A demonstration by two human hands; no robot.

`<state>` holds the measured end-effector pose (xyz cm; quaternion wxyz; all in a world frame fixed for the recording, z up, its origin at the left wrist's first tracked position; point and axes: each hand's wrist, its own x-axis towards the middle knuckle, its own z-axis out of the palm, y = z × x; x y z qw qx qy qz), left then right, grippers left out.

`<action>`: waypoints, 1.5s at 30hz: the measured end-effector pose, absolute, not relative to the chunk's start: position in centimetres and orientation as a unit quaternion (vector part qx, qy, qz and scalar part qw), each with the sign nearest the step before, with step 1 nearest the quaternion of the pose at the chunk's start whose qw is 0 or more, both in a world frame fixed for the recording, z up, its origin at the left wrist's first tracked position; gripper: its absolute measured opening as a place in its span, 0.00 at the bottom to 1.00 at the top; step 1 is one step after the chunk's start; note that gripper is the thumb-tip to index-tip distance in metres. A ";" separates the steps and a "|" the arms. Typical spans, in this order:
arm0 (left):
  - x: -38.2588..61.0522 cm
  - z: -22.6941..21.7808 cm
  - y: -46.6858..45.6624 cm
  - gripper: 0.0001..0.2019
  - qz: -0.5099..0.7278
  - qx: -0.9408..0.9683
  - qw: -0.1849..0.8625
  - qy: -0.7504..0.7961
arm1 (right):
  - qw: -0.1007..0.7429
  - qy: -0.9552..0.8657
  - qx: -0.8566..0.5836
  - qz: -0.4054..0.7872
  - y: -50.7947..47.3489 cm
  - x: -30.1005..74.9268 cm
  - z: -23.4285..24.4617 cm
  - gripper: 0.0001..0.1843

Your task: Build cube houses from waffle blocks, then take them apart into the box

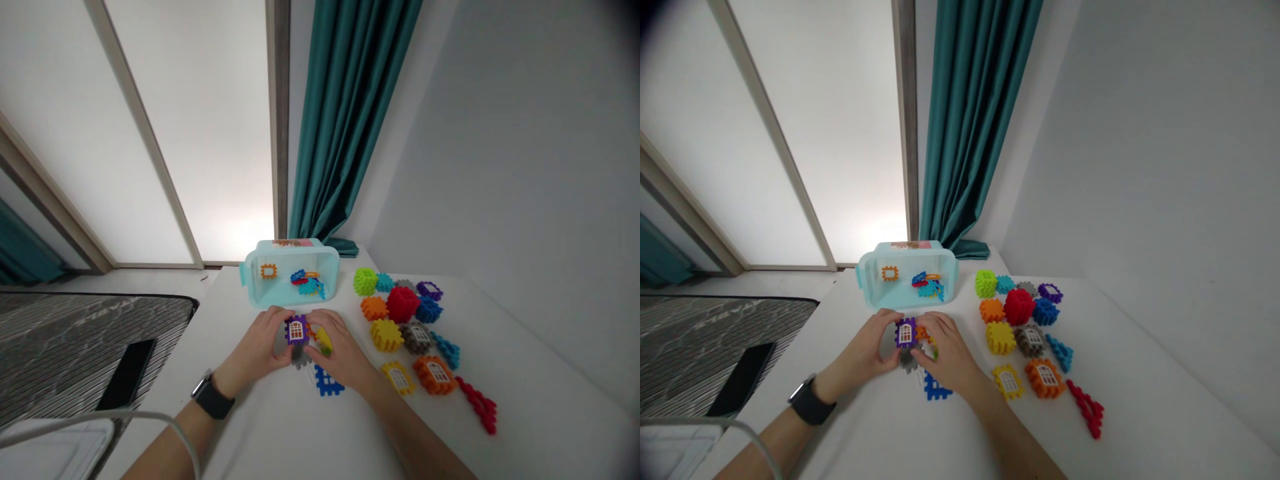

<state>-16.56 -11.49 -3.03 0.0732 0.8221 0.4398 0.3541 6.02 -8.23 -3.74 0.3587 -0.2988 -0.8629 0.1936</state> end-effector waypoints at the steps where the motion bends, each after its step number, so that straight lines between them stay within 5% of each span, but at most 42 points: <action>1: -16.3 -3.1 -11.5 0.30 0.354 0.826 0.071 0.432 | 0.367 -0.861 -0.294 0.194 -8.2 6.0 -3.6 0.23; 17: -16.4 -2.6 -11.8 0.30 0.382 0.822 0.036 0.421 | 0.396 -0.827 -0.332 0.222 -8.5 6.6 -3.1 0.28; 32: -16.5 -2.6 -11.8 0.21 0.404 0.810 -0.002 0.425 | 0.422 -0.831 -0.286 0.222 -8.7 6.1 -3.4 0.25; 45: -16.0 -2.8 -11.8 0.21 0.434 0.791 0.011 0.432 | 0.480 -0.536 -0.301 0.626 -9.7 3.9 -3.2 0.21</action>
